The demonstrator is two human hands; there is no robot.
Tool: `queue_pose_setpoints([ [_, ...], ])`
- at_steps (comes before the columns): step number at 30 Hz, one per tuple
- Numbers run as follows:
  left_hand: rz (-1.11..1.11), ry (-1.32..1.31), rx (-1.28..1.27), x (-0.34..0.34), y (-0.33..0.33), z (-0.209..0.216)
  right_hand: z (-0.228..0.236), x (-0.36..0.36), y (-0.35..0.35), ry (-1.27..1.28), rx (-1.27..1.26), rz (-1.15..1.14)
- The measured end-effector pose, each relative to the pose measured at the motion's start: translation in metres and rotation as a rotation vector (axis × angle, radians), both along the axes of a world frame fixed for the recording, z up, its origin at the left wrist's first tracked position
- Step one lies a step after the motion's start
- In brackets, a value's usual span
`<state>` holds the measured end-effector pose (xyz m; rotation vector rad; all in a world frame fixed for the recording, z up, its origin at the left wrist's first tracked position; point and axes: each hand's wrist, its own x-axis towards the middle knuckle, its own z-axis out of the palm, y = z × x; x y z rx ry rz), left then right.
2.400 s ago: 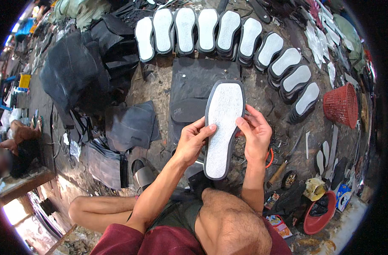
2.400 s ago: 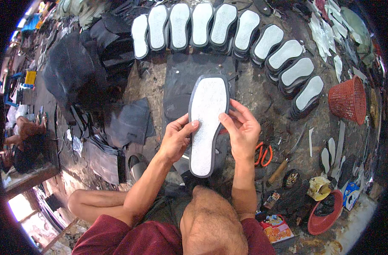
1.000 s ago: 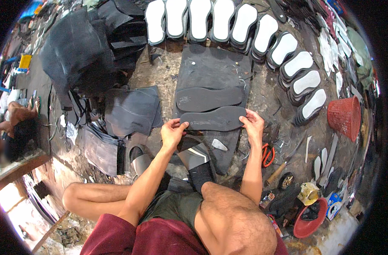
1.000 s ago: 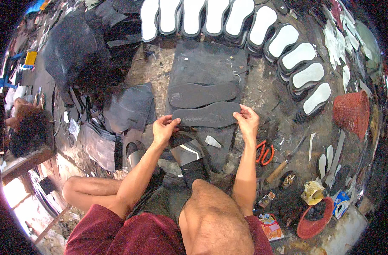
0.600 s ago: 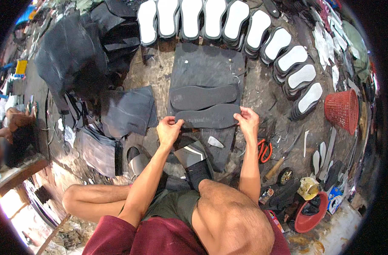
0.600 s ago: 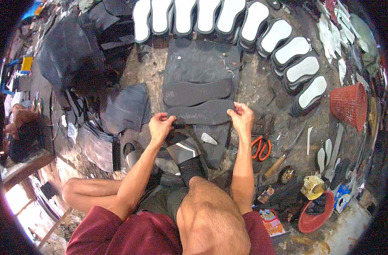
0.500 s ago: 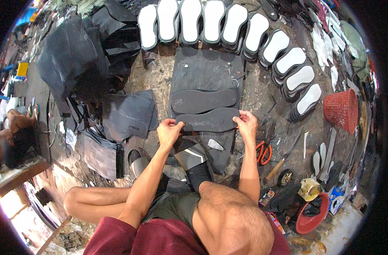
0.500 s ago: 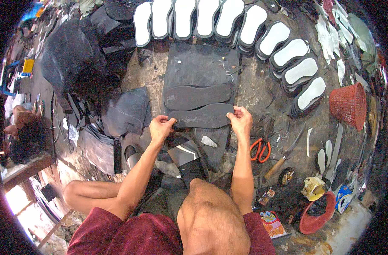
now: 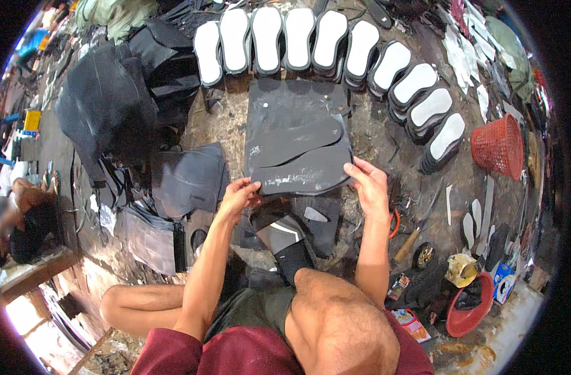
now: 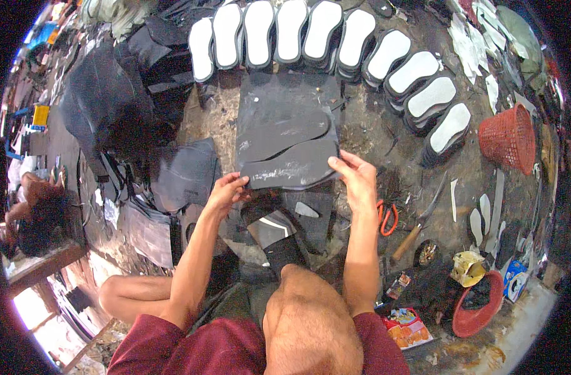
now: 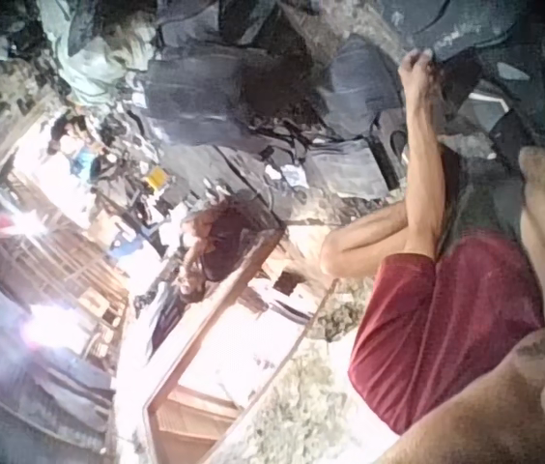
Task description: The person sits on the floor and repeatedly picks up white shoe insoles and black rubber sheets, aligns them, and places them into a curved row. The person handles the insoles and rubber pieces one at a time, turning them over and stacking them as they work.
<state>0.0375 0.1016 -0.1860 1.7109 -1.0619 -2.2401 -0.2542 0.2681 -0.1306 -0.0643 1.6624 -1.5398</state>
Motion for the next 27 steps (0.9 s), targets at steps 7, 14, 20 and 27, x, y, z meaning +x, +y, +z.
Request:
queue_pose_setpoints([
  [7,0.685,0.577,0.351,-0.017,-0.011,0.027,0.13,0.065,-0.023,1.02,-0.518,0.615],
  [14,0.396,1.128,0.297,-0.05,-0.007,0.09,0.161,0.055,-0.07,1.018,-0.354,0.568],
  [20,0.009,1.422,0.225,-0.062,-0.027,0.103,0.165,0.071,-0.099,1.273,-0.355,0.531],
  [27,-0.083,1.431,0.466,-0.057,-0.011,0.117,0.168,0.087,-0.066,1.091,-0.872,0.589],
])
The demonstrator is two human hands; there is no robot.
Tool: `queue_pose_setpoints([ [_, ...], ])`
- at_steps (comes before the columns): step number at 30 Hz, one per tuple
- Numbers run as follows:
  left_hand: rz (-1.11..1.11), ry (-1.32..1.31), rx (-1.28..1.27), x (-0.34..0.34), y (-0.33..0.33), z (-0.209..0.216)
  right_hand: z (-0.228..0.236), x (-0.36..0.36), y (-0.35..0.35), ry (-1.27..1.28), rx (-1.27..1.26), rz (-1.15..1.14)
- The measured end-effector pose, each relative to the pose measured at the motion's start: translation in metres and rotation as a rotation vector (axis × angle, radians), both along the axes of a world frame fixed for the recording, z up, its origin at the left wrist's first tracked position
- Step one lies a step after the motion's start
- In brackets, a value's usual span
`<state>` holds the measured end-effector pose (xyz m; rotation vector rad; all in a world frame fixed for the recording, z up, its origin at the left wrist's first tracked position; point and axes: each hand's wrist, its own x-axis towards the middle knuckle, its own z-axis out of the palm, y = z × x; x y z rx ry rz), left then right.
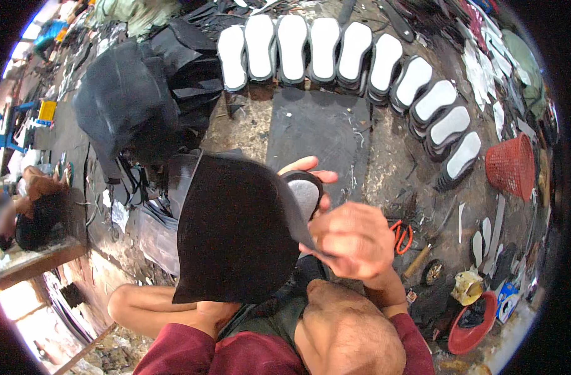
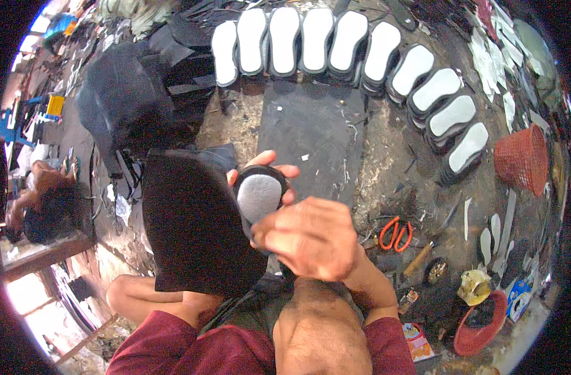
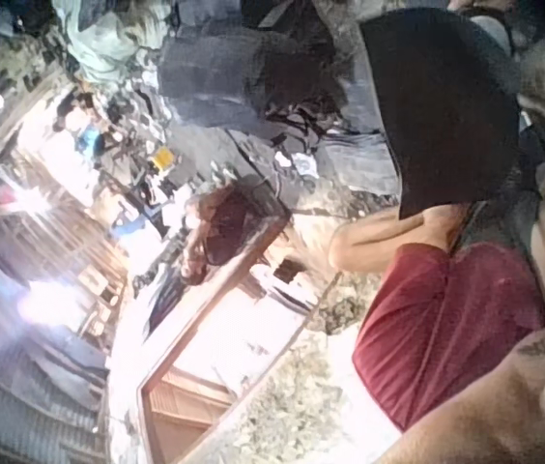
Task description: The person sits on the floor and repeatedly picks up white shoe insoles and black rubber sheets, aligns them, and places them into a curved row. The person handles the insoles and rubber pieces one at a time, turning them over and stacking them as they work.
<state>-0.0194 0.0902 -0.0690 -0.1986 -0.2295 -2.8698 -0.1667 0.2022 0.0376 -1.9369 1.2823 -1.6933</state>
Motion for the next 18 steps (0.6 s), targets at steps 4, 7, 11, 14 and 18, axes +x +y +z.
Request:
queue_pose_setpoints([
  [4,0.157,-0.391,0.04,-0.009,0.037,0.045,-0.009,-0.003,0.006,-0.101,0.107,-0.259],
  [7,0.213,-0.536,-0.07,-0.009,0.032,0.058,-0.015,0.003,0.006,-0.218,0.24,-0.368],
  [11,0.237,-0.529,-0.077,-0.013,0.031,0.06,-0.023,0.008,0.006,-0.303,0.277,-0.429],
  [14,0.248,-0.559,-0.121,-0.013,0.032,0.051,-0.022,0.01,0.004,-0.311,0.3,-0.459],
  [18,0.399,-0.518,-0.216,-0.02,0.033,0.026,-0.043,0.013,0.002,-0.226,0.276,-0.587],
])
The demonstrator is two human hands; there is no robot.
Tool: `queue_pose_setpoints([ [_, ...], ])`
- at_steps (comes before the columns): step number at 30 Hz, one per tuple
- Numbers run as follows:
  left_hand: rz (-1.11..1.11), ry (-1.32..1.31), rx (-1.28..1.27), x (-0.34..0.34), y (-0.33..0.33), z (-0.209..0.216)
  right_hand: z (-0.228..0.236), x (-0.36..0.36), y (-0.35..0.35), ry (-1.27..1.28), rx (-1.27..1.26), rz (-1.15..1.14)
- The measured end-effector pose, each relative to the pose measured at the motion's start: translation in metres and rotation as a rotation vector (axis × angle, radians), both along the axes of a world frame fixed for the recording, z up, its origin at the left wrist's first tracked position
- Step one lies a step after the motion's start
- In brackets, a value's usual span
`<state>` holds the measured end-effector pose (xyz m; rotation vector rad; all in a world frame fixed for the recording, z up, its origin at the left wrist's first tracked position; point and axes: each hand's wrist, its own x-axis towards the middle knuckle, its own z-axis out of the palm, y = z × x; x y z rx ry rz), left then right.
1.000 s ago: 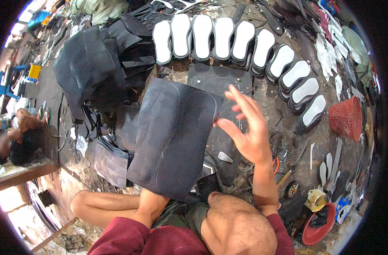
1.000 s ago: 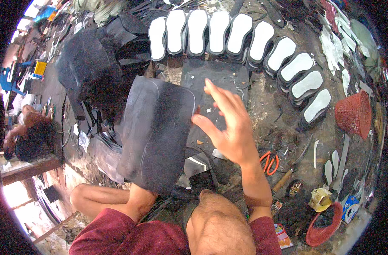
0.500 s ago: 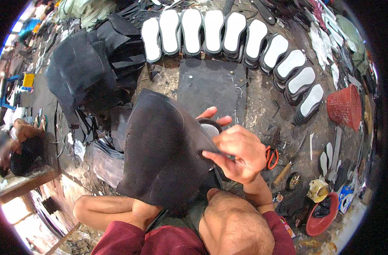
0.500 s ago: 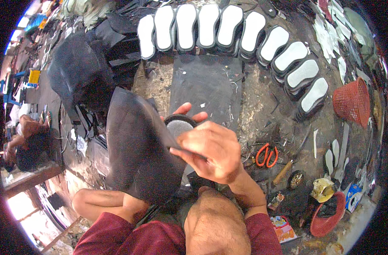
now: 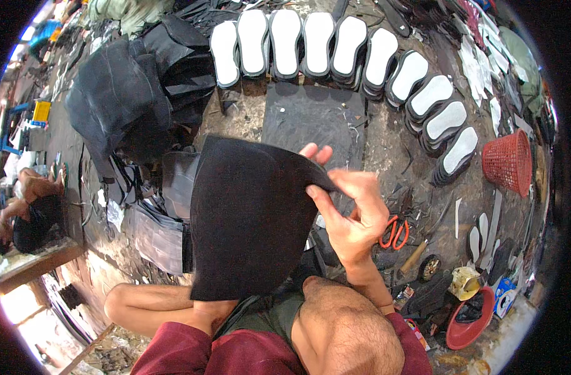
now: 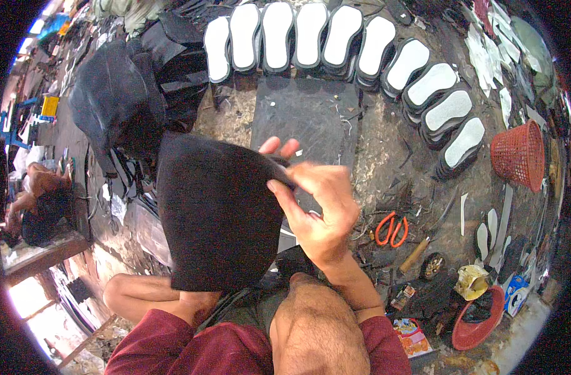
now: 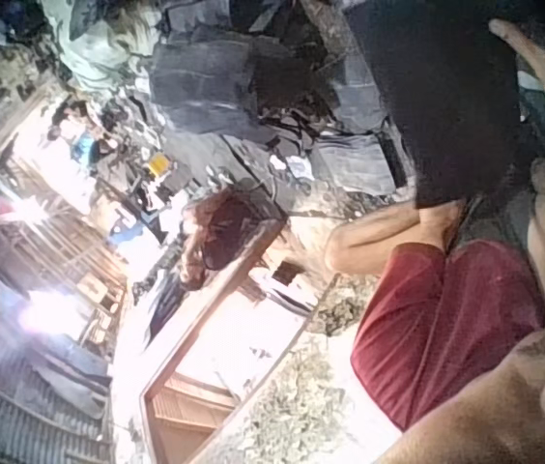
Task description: The person sits on the floor and repeatedly picks up white shoe insoles and black rubber sheets, aligns them, and places them into a curved row. The person handles the insoles and rubber pieces one at a time, turning them over and stacking them as they work.
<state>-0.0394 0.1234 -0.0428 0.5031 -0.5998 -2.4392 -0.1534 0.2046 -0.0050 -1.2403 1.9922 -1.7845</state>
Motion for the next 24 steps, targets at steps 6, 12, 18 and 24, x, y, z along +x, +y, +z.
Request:
queue_pose_setpoints([
  [6,0.036,-0.298,-0.502,0.015,-0.057,-0.018,-0.001,0.013,0.005,-0.943,0.044,0.299],
  [12,0.382,-0.622,-1.306,0.055,-0.094,0.038,-0.005,-0.032,-0.013,-0.629,0.344,0.284],
  [18,-0.348,-0.732,-1.026,0.036,-0.09,0.066,0.007,-0.036,-0.016,-0.686,0.415,0.5],
  [24,-0.437,-0.707,-0.633,0.048,-0.101,0.046,-0.01,-0.043,-0.008,-1.103,0.401,0.487],
])
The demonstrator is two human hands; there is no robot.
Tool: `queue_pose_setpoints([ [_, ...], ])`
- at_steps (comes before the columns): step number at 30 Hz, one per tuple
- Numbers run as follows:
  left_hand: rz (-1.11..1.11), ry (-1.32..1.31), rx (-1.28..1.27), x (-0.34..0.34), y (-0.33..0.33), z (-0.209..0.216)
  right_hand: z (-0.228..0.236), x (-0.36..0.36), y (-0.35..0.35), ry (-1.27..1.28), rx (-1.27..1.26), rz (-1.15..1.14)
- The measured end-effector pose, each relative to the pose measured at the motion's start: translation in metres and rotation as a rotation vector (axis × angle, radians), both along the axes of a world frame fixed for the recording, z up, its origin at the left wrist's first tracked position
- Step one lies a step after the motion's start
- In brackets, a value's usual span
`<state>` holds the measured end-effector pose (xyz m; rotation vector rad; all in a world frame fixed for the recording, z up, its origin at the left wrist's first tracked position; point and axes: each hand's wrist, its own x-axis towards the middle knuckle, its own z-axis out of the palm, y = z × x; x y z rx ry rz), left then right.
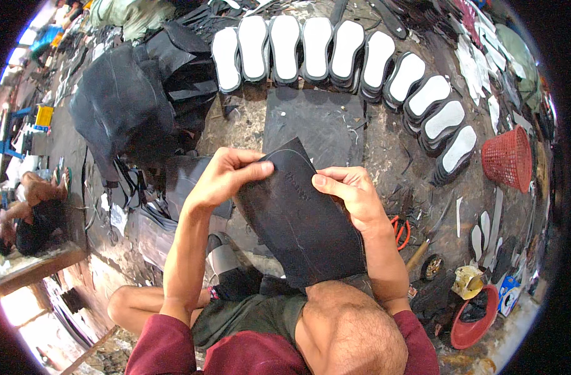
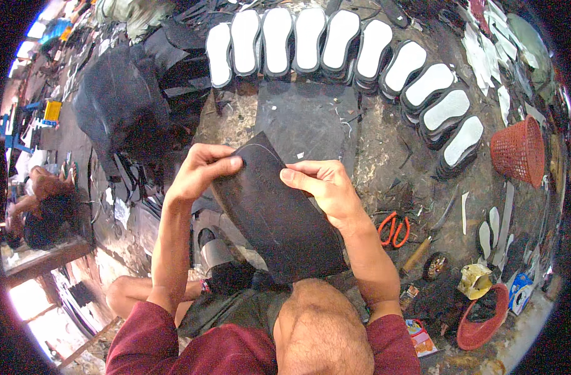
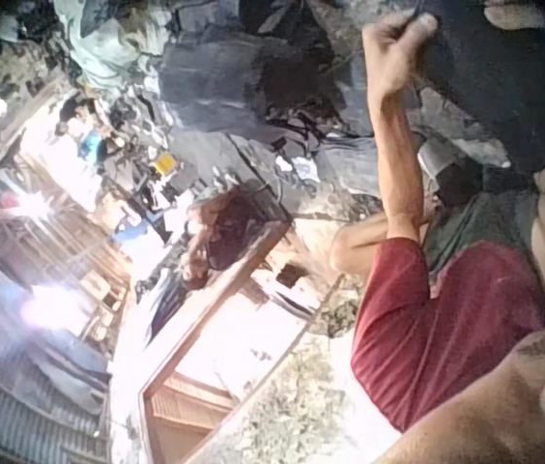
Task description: The person sits on the floor and repeatedly picks up white shoe insoles and black rubber sheets, aligns them, and places them into a curved row. The person handles the insoles and rubber pieces one at a time, turning them over and stacking them as they work.
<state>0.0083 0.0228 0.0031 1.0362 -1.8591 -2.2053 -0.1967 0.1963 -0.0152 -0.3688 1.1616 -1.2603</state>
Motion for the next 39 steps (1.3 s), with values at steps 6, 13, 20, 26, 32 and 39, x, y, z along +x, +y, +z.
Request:
queue_pose_setpoints([
  [6,0.024,-0.117,-0.178,-0.022,-0.007,-0.003,-0.018,-0.005,-0.014,0.087,-0.054,0.014],
  [13,0.685,0.052,-0.201,0.071,-0.057,0.012,-0.048,-0.082,0.005,0.567,0.037,-0.623],
  [20,1.375,0.301,-0.201,0.211,-0.106,-0.013,-0.094,-0.037,0.025,0.483,0.163,-0.583],
  [26,0.862,-0.922,-0.41,0.341,-0.049,-0.251,-0.115,0.073,-0.015,0.359,-0.02,-0.224],
  [32,1.06,-0.596,-0.352,0.259,-0.043,-0.22,-0.108,0.089,-0.018,0.727,-0.06,-0.016],
  [39,0.909,-0.265,-0.822,0.132,0.033,-0.13,-0.114,0.115,-0.052,0.391,-0.092,0.059],
])
